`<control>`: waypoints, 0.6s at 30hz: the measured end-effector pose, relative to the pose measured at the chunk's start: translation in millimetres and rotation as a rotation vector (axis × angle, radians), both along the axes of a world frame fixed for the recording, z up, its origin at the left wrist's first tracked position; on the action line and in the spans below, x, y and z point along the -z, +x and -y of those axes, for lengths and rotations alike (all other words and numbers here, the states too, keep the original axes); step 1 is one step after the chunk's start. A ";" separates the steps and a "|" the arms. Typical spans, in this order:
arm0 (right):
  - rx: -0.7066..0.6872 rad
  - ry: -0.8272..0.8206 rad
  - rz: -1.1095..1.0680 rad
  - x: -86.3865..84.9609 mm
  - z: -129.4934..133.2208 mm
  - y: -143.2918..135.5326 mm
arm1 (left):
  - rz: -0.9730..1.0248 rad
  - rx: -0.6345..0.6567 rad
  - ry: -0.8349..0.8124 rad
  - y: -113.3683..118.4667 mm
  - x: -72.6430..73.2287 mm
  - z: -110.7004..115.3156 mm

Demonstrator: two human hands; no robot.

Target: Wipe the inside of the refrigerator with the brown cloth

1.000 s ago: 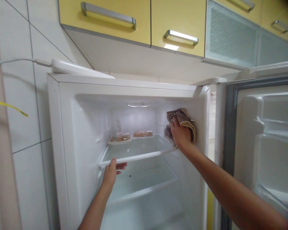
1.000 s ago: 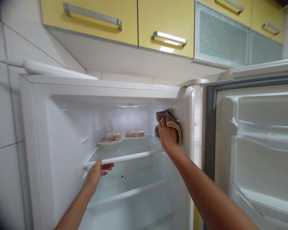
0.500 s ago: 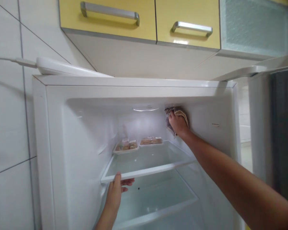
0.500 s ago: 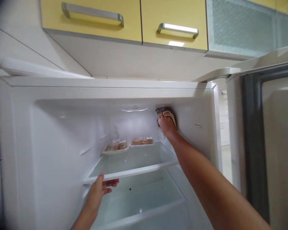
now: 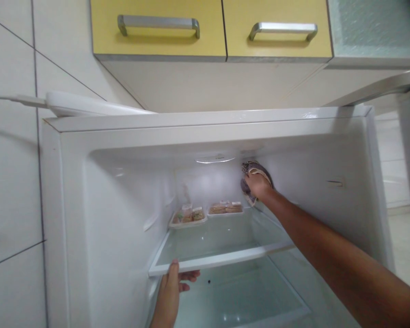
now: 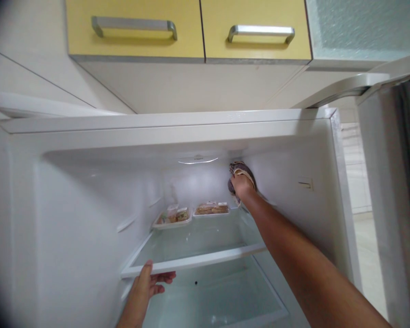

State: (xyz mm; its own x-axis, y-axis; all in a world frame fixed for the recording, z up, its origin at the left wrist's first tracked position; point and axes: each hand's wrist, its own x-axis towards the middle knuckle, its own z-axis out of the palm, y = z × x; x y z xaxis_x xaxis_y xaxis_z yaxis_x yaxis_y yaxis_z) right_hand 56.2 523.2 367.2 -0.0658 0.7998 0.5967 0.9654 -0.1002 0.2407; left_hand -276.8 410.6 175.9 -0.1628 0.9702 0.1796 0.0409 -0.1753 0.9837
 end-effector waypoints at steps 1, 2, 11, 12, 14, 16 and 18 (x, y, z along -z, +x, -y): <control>0.019 0.018 -0.015 0.9 8.9 -0.8 | 0.004 0.006 -0.002 -0.5 -0.8 0.5; 0.039 0.043 -0.029 2.2 18.6 -1.6 | 0.007 0.012 -0.003 -1.2 -1.3 0.5; 0.178 0.334 -0.134 11.9 109.7 -4.2 | -0.040 0.061 -0.018 -0.7 -11.8 3.6; 0.195 0.365 -0.145 13.6 119.9 -3.8 | -0.033 0.047 -0.017 1.6 -14.7 6.4; 0.209 0.410 -0.163 21.7 140.5 -2.9 | -0.012 0.025 -0.021 5.8 -20.1 11.6; 0.199 0.429 -0.161 38.9 160.1 -2.0 | 0.001 0.019 -0.028 8.6 -23.6 14.8; 0.199 0.429 -0.150 65.3 176.6 -0.9 | 0.000 0.028 -0.033 9.4 -24.8 15.7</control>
